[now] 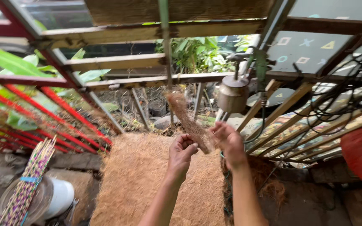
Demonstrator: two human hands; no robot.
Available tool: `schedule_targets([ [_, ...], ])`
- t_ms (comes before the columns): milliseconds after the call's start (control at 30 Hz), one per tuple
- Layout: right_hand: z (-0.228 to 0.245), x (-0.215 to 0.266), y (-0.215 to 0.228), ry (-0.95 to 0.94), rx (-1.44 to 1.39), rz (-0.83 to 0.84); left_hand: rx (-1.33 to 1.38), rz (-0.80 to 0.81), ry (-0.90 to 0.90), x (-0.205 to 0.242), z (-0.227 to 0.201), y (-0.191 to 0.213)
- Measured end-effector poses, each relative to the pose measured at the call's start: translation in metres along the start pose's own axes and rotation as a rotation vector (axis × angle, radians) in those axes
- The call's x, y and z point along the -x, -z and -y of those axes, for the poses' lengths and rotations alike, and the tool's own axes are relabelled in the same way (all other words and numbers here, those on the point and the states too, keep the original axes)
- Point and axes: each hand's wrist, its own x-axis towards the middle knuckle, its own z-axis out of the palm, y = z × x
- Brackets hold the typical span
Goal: The person sprays a strip of coconut fiber with water, then uses a hair dryer to dry it. They fold the strip, press it flat with their hands, and use a rubber mallet to compact it on a wooden table.
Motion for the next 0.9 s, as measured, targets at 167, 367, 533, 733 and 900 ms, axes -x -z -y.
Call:
schedule_targets([
  [167, -0.056, 0.029, -0.034, -0.125, 0.137, 0.043, 0.028, -0.092, -0.017, 0.021, -0.006, 0.038],
  [367, -0.072, 0.063, -0.071, -0.178, 0.113, 0.085, 0.188, -0.189, -0.1, 0.049, -0.044, 0.123],
  [533, -0.092, 0.101, -0.101, -0.197, 0.18, 0.151, 0.225, -0.316, -0.083, 0.078, -0.037, 0.207],
  [733, -0.159, 0.159, -0.142, -0.184, 0.14, 0.275, 0.455, -0.393, -0.035, 0.187, -0.073, 0.28],
  [900, -0.194, 0.222, -0.218, -0.35, 0.117, 0.497, 0.468, -0.619, -0.043, 0.28, -0.065, 0.372],
])
